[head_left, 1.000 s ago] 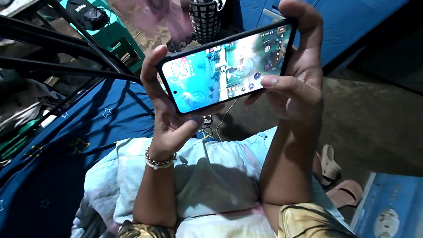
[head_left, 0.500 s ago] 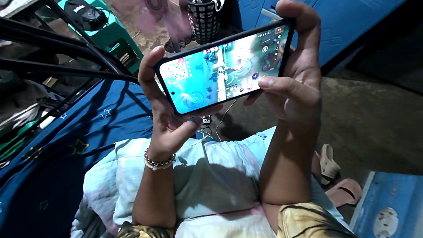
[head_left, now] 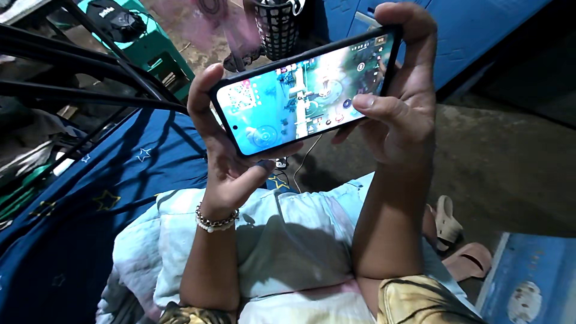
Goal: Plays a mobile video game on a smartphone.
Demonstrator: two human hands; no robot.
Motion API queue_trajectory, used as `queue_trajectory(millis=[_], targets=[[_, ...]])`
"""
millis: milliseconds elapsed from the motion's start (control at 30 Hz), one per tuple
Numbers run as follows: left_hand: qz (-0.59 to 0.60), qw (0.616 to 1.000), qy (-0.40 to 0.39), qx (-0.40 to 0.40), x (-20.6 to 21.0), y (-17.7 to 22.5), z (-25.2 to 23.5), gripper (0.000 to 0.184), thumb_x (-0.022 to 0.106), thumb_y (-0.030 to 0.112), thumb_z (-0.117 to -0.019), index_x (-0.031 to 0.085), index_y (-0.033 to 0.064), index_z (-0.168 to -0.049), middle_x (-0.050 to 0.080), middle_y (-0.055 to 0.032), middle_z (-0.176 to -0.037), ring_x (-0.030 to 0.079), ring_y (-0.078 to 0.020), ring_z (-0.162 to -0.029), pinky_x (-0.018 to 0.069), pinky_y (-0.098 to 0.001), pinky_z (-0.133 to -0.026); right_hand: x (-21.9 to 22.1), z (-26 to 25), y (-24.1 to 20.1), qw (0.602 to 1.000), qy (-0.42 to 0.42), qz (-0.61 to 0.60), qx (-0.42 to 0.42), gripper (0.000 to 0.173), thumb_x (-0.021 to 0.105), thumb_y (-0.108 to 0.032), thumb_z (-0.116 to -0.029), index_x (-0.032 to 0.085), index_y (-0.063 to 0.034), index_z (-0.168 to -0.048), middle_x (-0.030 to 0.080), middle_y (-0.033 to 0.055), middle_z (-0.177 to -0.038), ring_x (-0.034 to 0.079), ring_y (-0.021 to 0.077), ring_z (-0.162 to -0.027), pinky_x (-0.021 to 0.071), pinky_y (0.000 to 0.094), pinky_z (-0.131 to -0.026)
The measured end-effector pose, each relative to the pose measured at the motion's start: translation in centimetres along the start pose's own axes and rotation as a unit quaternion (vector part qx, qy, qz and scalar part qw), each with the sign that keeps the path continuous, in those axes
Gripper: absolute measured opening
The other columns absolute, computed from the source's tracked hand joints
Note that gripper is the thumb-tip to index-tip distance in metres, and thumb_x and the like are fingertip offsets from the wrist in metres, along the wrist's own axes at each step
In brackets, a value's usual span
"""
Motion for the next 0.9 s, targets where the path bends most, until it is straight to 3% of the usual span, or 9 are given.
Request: queue_trajectory(millis=[900], targets=[[0.005, 1.000, -0.003, 0.005, 0.03, 0.01, 0.00, 0.105, 0.083, -0.001, -0.0742, 0.016, 0.0232, -0.152, 0.041, -0.0008, -0.146, 0.053, -0.0205, -0.131, 0.0585, -0.0405, -0.098, 0.01, 0.02, -0.01, 1.000, -0.002, 0.015, 0.001, 0.068, 0.061, -0.001, -0.0868, 0.030, -0.0149, -0.145, 0.057, 0.0032, -0.127, 0.071, 0.0177, -0.095, 0.0637, 0.0316, -0.050]])
Point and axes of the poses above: each hand's wrist, its own z-axis away from the middle knuckle, its own x-axis out of the palm, y = z × x, the point moved 9 cm from there along -z, towards the middle knuckle
